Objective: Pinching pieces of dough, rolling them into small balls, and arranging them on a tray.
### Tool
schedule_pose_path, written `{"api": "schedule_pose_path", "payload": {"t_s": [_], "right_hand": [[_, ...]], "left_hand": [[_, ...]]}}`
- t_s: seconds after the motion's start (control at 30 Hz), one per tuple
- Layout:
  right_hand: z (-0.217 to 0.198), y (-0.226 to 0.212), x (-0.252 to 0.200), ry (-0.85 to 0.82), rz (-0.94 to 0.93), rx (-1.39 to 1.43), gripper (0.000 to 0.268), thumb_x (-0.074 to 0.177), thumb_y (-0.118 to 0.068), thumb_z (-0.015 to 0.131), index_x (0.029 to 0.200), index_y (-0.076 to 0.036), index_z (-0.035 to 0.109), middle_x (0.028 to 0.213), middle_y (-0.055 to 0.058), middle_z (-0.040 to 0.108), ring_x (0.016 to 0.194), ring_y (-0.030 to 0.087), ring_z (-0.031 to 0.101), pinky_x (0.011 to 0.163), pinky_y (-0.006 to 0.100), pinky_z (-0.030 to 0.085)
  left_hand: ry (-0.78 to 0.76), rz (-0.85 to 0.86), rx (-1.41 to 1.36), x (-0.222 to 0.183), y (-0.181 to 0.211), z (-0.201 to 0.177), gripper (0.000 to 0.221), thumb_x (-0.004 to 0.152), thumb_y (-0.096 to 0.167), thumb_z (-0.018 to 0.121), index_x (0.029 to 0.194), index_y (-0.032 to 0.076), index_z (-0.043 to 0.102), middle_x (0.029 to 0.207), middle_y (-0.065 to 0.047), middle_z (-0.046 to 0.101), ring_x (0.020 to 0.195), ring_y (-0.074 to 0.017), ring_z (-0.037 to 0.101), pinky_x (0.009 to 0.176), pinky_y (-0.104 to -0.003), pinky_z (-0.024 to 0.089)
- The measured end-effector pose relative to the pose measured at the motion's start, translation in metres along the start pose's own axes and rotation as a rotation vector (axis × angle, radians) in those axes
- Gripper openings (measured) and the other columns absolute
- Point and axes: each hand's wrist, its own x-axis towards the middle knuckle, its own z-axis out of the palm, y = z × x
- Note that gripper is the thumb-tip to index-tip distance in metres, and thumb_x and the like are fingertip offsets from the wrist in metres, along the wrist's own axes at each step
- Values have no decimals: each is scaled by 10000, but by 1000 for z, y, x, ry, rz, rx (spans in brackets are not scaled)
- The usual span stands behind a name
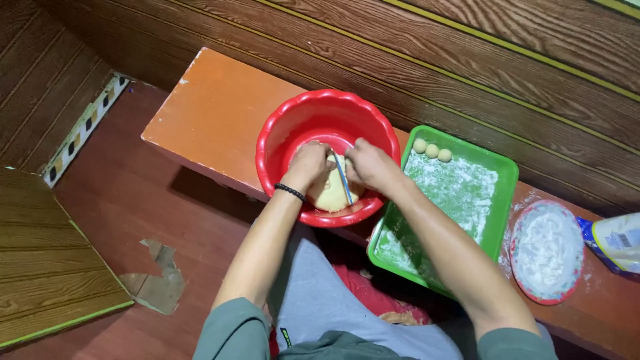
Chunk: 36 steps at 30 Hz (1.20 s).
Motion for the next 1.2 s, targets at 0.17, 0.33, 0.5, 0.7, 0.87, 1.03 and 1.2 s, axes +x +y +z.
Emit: {"api": "schedule_pose_path", "payload": {"t_s": [0.17,0.33,0.5,0.7,0.87,1.03,1.2], "right_hand": [[-104,-28,-46,92,138,404,338,897,-255,675,1221,-159,681,1081,202,619,1104,437,637,914,530,541],[-110,-18,-112,161,334,1219,413,957,-23,644,1370,-17,631,1167,178,726,984,201,675,844,340,615],[-108,-42,-167,409,401,1701,446,1002,-137,580,1413,8,484,1081,266,728,861,273,766,681,308,645],[-107,-67,-211,744,492,1659,207,1037,-68,547,1222,24,531,968,197,689,778,203,683,620,278,582],[-99,-59,-255,732,553,1323,301,1017,-147,574,1279,0,579,1071,212,704,922,250,694,859,393,569],[-104,-64,-266,793,454,1046,384,970,-55,643,1350,-20,600,1192,150,646,974,197,701,707,268,613],[-92,-56,-277,769,488,980,319,896,-18,748,1214,-21,728,1059,88,628,914,136,622,725,249,611]], "left_hand": [[-2,13,-25,-6,-8,-5,334,855,297,728,1148,139,750,1089,-198,713,1125,-432,677,986,-535,540],[157,-54,-77,-48,31,-44,403,916,328,657,1284,165,694,1115,-177,736,1083,-382,703,933,-516,567],[371,462,-688,-135,148,-61,457,952,244,701,1366,77,607,1219,-217,671,1086,-420,665,877,-468,577],[359,704,-653,-162,216,-11,603,855,189,824,1396,59,589,1140,-165,695,1054,-347,690,933,-453,558],[286,651,-756,-168,237,5,400,917,224,763,1296,128,677,1137,-67,733,976,-243,732,864,-377,587],[186,597,-966,-167,244,18,229,948,164,727,1170,113,754,1089,-55,759,983,-209,738,839,-350,596],[-175,444,-1053,-177,243,8,572,951,165,702,1450,-36,505,1288,-324,575,1153,-456,624,936,-548,558]]}}
